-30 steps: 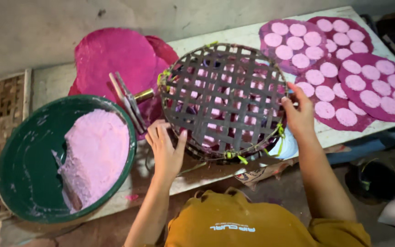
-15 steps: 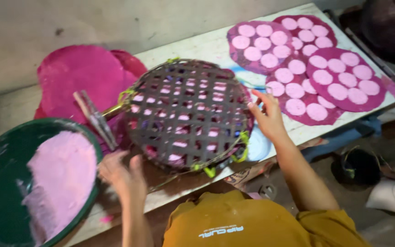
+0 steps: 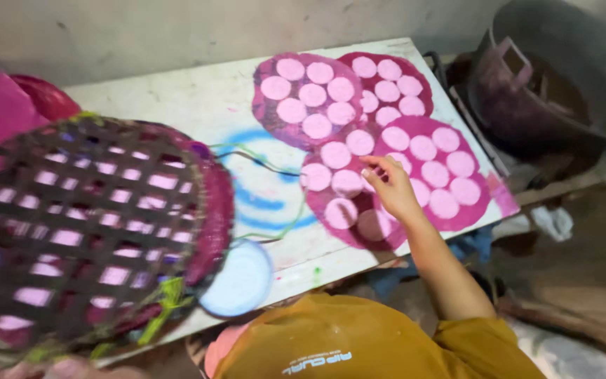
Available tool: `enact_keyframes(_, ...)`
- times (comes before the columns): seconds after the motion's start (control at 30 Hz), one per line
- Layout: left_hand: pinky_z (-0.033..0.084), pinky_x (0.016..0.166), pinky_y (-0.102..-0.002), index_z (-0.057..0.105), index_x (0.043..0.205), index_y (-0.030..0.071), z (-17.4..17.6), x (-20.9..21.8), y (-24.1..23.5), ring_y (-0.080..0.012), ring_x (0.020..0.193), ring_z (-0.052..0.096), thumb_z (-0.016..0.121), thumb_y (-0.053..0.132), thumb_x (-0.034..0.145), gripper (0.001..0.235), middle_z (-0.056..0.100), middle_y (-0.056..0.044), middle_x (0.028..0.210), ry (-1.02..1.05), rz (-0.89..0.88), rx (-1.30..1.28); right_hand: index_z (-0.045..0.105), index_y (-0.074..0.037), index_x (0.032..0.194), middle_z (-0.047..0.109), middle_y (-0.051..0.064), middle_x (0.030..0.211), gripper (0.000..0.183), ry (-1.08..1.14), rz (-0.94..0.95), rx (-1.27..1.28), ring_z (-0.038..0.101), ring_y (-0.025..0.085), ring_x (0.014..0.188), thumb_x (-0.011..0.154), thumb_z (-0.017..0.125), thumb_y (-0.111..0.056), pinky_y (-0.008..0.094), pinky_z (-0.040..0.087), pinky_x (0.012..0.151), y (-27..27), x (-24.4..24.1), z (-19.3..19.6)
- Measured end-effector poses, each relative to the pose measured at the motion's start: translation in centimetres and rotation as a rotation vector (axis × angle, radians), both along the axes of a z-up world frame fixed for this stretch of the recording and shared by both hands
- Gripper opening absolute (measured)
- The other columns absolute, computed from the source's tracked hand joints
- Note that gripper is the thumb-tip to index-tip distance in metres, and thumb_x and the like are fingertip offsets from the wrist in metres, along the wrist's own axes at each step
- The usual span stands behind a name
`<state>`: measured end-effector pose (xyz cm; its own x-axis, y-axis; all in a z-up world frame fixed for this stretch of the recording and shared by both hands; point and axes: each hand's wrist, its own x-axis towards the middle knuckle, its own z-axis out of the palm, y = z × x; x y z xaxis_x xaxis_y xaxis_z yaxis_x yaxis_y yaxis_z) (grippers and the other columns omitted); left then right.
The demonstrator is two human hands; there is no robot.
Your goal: The person places small pink disks onto circular bases using molds, stacks the bases onto a grid rack, and transfers the rack into a large steamer pot. They also press a wooden extrusion tool into pink paste within a green bucket.
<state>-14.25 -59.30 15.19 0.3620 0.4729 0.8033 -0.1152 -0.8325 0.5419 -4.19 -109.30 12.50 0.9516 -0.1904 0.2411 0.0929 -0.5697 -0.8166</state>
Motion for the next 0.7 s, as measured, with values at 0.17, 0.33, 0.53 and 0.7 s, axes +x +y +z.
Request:
enact_keyframes(0.17,0.038,0.115,-0.044,0.058,0.114,0.002,5.4,1.3,-16.1,-0.0333,0.120,0.048,0.063,0.010,0.093,0.023,0.052,-0.018,0.123,0.090,-0.470,-0.076,0.073,-0.006,0.120,0.066,0.006,0.100,0.024,0.011,0.121,0.015,0.059,0.014,0.086,0.097,0.067,-0.012,0.028,0.050,0.076,-8.8,6.7,-3.1)
enact_keyframes(0.33,0.041,0.106,-0.043,0.058,0.121,0.003,3.0,11.0,-24.6,-0.0339,0.124,0.051,0.064,0.002,0.091,0.031,0.056,-0.018,0.126,0.302,-0.893,-0.091,0.075,-0.004,0.114,0.073,0.010,0.103,0.021,-0.001,0.164,-0.071,0.067,0.017,0.089,0.095,0.067,-0.009,0.030,0.053,0.079,-14.1,16.7,-6.6)
enact_keyframes(0.53,0.053,0.092,-0.039,0.066,0.116,0.005,-9.8,30.4,-29.3,-0.0296,0.102,0.065,0.066,0.013,0.096,0.022,0.062,-0.017,0.117,0.620,-0.822,-0.389,0.078,-0.008,0.106,0.076,0.013,0.092,0.020,0.207,-0.034,-0.200,0.073,0.026,0.083,0.089,0.071,-0.017,0.038,0.056,0.075,-16.4,26.4,-9.3)
enact_keyframes(0.7,0.051,0.099,-0.043,0.069,0.108,0.001,-17.3,40.6,-30.2,-0.0363,0.110,0.063,0.074,0.022,0.084,0.032,0.066,-0.020,0.114,0.789,-0.474,-0.258,0.081,-0.011,0.098,0.075,0.017,0.093,0.017,0.140,-0.141,-0.290,0.072,0.034,0.086,0.089,0.070,-0.021,0.044,0.056,0.080,-16.5,31.8,-9.2)
